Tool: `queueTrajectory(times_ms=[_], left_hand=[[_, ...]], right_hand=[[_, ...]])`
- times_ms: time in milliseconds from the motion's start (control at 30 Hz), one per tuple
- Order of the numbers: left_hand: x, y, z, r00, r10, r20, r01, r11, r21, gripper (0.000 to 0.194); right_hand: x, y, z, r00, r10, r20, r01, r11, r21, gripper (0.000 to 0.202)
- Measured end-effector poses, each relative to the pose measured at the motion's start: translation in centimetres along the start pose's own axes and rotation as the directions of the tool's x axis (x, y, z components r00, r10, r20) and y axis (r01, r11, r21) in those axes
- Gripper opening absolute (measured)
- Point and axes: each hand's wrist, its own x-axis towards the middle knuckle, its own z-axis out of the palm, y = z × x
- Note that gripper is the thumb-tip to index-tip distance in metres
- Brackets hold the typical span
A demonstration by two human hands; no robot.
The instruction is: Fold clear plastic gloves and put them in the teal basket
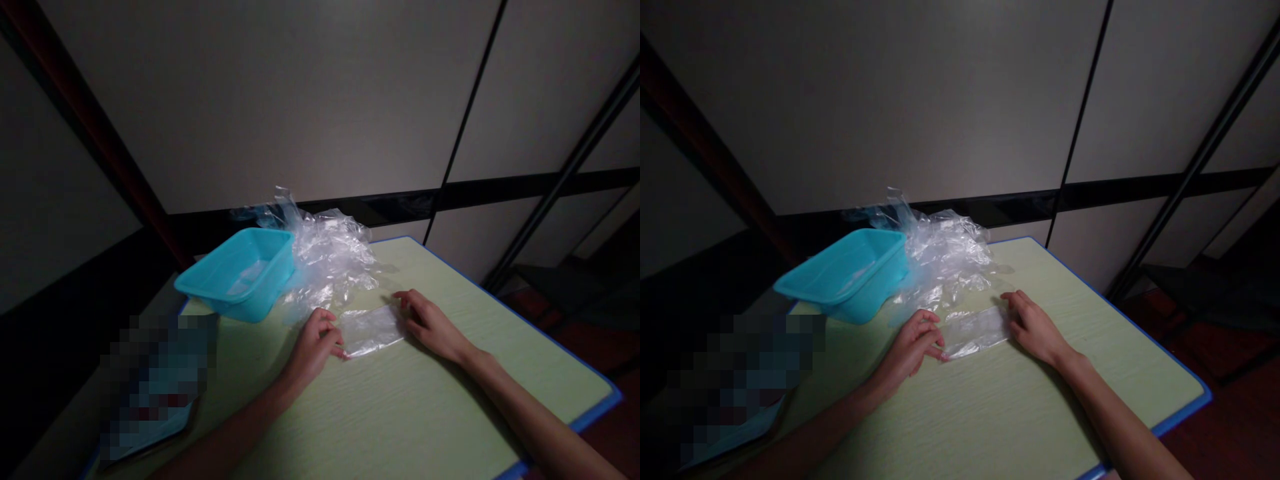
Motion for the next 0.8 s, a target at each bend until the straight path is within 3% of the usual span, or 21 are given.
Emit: queueTrajectory(times_ms=[267, 600, 667, 800], left_hand=[[0.3, -0.4, 0.0, 1.000, 0.012, 0.005, -0.012, 1.000, 0.002, 0.021], [-0.2, 0.7, -0.1, 1.000, -0.008, 0.025, 0.007, 0.999, 0.041, 0.018], [-0.2, 0.7, -0.1, 0.999, 0.035, 0.023, -0.036, 0.997, 0.069, 0.017], [0.0, 0.5, -0.4, 0.972, 0.235, 0.026, -0.235, 0.955, 0.183, 0.014]], right_hand=[[-0.2, 0.5, -0.7, 0.999, -0.032, 0.035, 0.029, 0.997, 0.073, 0.057], [-1.3, 0.0, -1.4, 0.997, -0.044, 0.060, 0.040, 0.996, 0.076, 0.050], [-1.7, -0.2, -1.5, 0.993, -0.090, 0.073, 0.086, 0.994, 0.061, 0.049], [-2.4, -0.5, -1.5, 0.986, -0.139, 0.091, 0.137, 0.990, 0.029, 0.050]])
